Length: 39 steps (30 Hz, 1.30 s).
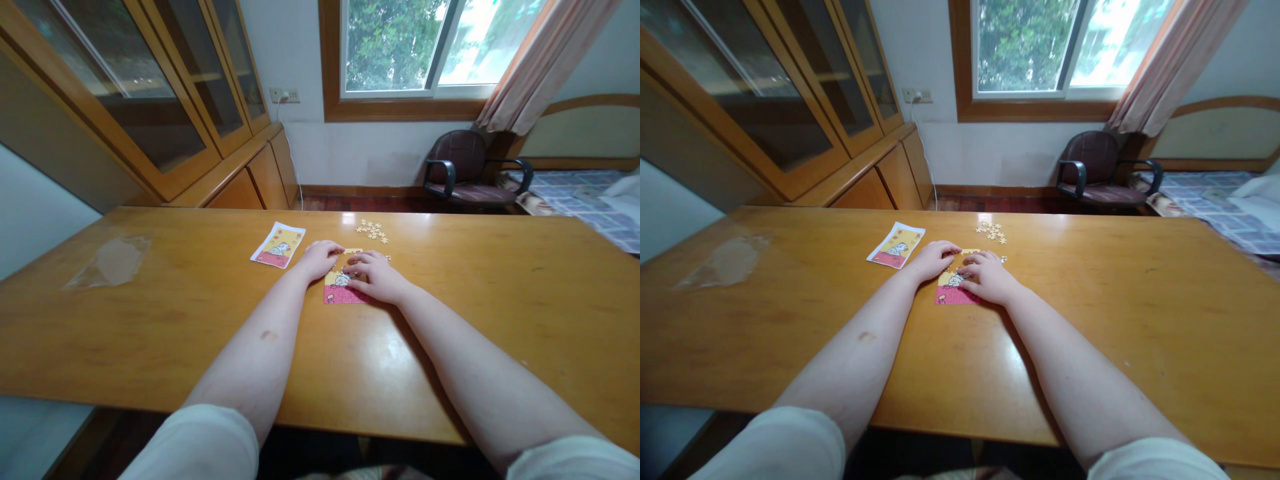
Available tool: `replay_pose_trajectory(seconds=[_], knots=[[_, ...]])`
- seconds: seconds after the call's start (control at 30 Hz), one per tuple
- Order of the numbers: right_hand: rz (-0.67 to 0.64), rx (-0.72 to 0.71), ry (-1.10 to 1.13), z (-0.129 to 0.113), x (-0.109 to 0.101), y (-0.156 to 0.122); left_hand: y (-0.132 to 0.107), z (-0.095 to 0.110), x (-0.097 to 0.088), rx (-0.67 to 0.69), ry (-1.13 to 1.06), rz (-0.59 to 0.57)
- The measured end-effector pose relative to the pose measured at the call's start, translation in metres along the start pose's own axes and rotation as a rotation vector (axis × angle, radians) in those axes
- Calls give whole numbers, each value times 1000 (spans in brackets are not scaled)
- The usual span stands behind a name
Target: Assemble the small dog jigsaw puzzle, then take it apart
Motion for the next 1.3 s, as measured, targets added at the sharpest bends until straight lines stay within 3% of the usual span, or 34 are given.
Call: replay_pose_trajectory(seconds=[0.53, 0.6, 0.7, 0.77, 0.83, 1.07, 1.3], knots=[[-24, 57, -65, 4, 1, 0, 0, -2, 1, 2, -17, 8], [57, 182, -134, 18, -11, -2, 0, -3, 1, 6, -14, 10], [195, 531, -293, 52, -33, -19, 0, -3, 1, 3, -14, 3], [203, 733, -355, 69, -39, -34, -1, -1, 0, -3, -13, -6], [166, 805, -366, 76, -37, -40, -2, 0, -1, -10, -10, -13], [60, 701, -390, 76, -27, -30, -2, 2, -2, -16, -15, -20], [119, 638, -328, 76, -25, -23, -2, -2, 0, -13, -20, -16]])
Point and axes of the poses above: each hand's wrist, its own y-axis towards the middle knuckle, its own x-axis out of the palm, z = x × y, the point moved 10 cm from there along y, towards the middle knuckle, and after that the axes turned 2 degrees about -x, right-handed, at the moved point
